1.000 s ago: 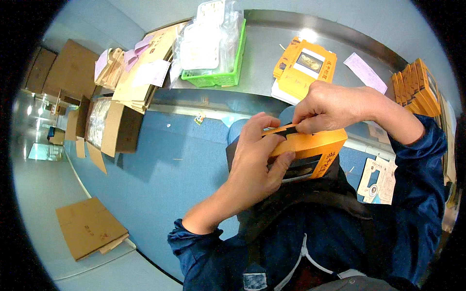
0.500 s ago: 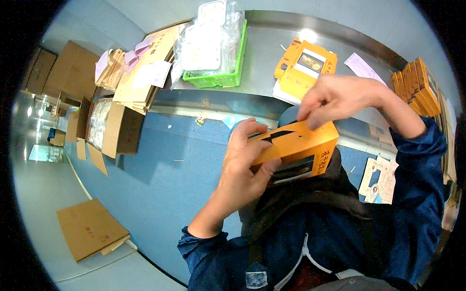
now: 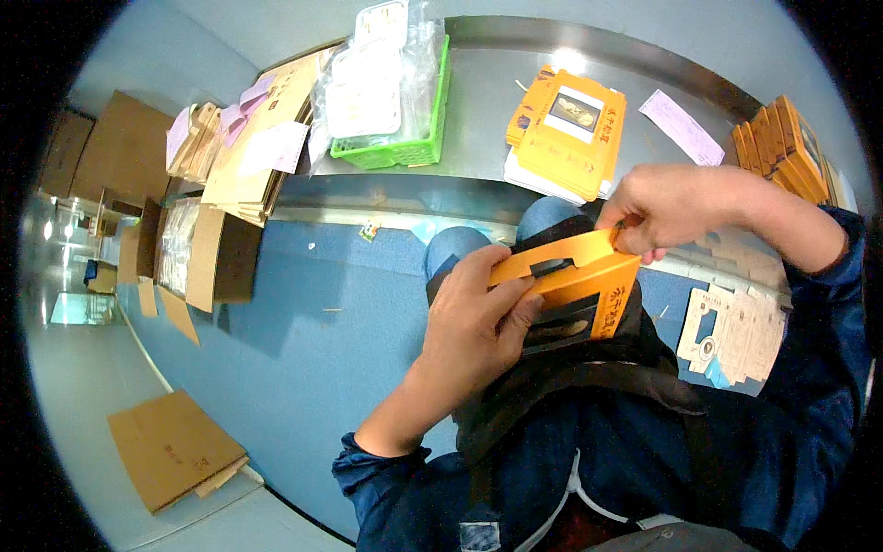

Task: The person assembles small orange cardboard boxes, places a plastic container of food inside each one, and closes the flaps. The person repeats this process for several boxes, stacking the finished ones on the table.

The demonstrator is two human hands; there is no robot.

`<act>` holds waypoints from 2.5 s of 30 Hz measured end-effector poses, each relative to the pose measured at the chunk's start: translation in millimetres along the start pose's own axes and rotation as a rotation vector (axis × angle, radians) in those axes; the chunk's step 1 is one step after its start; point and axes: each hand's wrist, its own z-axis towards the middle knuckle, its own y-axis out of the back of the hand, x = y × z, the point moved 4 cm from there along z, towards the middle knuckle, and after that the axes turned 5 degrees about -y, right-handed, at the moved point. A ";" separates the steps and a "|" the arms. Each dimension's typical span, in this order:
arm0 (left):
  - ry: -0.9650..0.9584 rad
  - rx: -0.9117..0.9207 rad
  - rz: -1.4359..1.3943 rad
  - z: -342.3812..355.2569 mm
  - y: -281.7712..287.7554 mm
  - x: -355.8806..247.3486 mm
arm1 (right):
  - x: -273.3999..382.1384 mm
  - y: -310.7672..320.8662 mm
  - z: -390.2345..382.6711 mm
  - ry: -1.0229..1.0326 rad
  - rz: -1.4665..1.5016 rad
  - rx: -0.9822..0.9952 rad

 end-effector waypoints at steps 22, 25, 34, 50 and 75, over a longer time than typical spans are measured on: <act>0.002 0.195 0.075 17.5 -2.2 -21.4 | 12.8 -8.8 -4.9 0.020 -0.461 -0.035; 0.012 0.179 -0.179 26.7 1.3 -14.5 | 13.4 -4.6 -7.6 0.007 -0.277 0.006; -0.181 0.439 0.061 48.6 -17.8 -8.4 | 7.4 -18.0 -5.2 0.039 -0.279 -0.046; -0.472 0.632 0.296 57.1 -41.1 -11.7 | -3.2 -26.4 1.5 0.031 -0.418 0.029; 0.584 0.210 -0.685 10.4 0.5 51.7 | 31.4 -49.6 -32.9 0.757 -0.474 -0.953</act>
